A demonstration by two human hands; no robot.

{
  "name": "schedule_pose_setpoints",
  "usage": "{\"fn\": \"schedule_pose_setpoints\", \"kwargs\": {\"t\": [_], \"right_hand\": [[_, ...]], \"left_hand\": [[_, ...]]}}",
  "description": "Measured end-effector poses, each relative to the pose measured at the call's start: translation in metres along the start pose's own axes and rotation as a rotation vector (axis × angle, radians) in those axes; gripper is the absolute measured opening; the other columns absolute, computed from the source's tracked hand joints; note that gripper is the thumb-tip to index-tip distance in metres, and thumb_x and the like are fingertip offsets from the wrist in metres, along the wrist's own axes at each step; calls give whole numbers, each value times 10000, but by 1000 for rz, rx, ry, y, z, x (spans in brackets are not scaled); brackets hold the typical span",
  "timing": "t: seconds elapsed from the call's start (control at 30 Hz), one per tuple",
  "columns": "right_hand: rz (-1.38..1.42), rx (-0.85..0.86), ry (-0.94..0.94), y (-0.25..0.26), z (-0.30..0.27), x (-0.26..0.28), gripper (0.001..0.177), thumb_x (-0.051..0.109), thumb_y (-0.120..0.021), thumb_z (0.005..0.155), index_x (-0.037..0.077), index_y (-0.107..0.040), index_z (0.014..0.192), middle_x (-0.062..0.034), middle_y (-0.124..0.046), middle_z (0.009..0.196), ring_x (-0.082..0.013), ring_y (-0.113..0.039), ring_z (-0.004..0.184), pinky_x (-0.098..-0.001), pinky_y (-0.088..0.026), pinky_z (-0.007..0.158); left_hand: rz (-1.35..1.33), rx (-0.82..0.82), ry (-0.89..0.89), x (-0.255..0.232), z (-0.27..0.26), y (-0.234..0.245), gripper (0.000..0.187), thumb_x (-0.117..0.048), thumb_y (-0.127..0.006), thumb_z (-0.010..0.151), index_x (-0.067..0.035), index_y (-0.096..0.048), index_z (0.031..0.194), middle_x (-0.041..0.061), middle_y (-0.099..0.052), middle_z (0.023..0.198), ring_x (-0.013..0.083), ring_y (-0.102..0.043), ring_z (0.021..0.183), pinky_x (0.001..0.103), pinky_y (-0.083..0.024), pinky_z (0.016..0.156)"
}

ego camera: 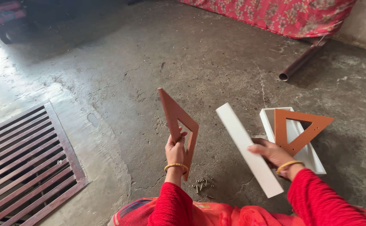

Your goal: The person disassembles a small two-tier wooden shelf by hand, removing screws and separating the white trays from the orange side frames. The person then sets the components aside on the floor.

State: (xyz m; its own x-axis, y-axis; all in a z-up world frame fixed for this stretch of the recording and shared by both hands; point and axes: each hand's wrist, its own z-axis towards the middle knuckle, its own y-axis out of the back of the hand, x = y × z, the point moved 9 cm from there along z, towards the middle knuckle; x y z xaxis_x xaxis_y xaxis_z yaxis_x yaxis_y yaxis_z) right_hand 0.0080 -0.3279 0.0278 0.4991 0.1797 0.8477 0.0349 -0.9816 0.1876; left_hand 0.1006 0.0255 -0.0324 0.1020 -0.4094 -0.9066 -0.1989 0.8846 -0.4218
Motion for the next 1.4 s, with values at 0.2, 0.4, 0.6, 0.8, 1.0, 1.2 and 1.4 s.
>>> {"fn": "schedule_pose_setpoints", "kwargs": {"t": [0.2,0.4,0.6,0.8,1.0,1.2,1.4], "right_hand": [[-916,-340,335,-21,-5,29,741,462,-908,571,299,-637,1242,-102,-520,1362,-338,-653,1140,-433,-545,956],[-988,-376,353,-39,9,18,747,449,-890,556,320,-619,1240,-105,-399,1487,-370,-669,1108,-449,-556,965],[-922,-436,363,-37,26,5,817,434,-895,519,278,-581,1257,-156,-384,1458,-409,-680,1040,-470,-572,901],[-857,-514,352,-51,31,8,767,477,-872,549,249,-585,1224,-143,-445,1352,-390,-710,902,-485,-590,804],[-840,-520,346,-77,41,2,799,534,-869,573,201,-571,1236,-162,-473,1317,-376,-712,873,-473,-599,749],[-871,-472,386,-65,70,-8,898,622,-867,686,126,-549,1364,-272,-450,1443,-374,-697,1004,-448,-613,813],[-822,-890,133,88,69,-8,756,483,-819,749,25,-594,1306,-197,-608,1326,-395,-682,1058,-508,-572,867]], "left_hand": [[198,-12,81,15,-9,-5,305,-96,-647,973,-137,-713,1268,-10,-719,1036,72,-629,946,275,-490,874],[166,-29,72,21,-9,-5,320,-126,-642,994,-136,-685,1311,-19,-736,1024,64,-624,926,251,-493,849],[126,-124,35,8,-6,10,366,-121,-602,996,-157,-649,1357,17,-740,1037,104,-669,914,297,-491,757],[771,-168,-219,-30,-16,-4,368,-211,-673,960,-201,-655,1327,56,-739,1066,194,-705,941,354,-533,806],[905,-91,-252,-34,-26,-28,357,-237,-663,955,-216,-657,1311,50,-716,1021,243,-692,904,383,-540,794],[816,-64,-220,-27,-22,-27,356,-213,-645,973,-200,-640,1329,21,-724,1053,169,-691,917,348,-539,802],[199,44,-80,-13,-6,-25,375,-173,-603,1025,-162,-632,1399,-3,-655,955,74,-595,841,265,-505,757]]}}
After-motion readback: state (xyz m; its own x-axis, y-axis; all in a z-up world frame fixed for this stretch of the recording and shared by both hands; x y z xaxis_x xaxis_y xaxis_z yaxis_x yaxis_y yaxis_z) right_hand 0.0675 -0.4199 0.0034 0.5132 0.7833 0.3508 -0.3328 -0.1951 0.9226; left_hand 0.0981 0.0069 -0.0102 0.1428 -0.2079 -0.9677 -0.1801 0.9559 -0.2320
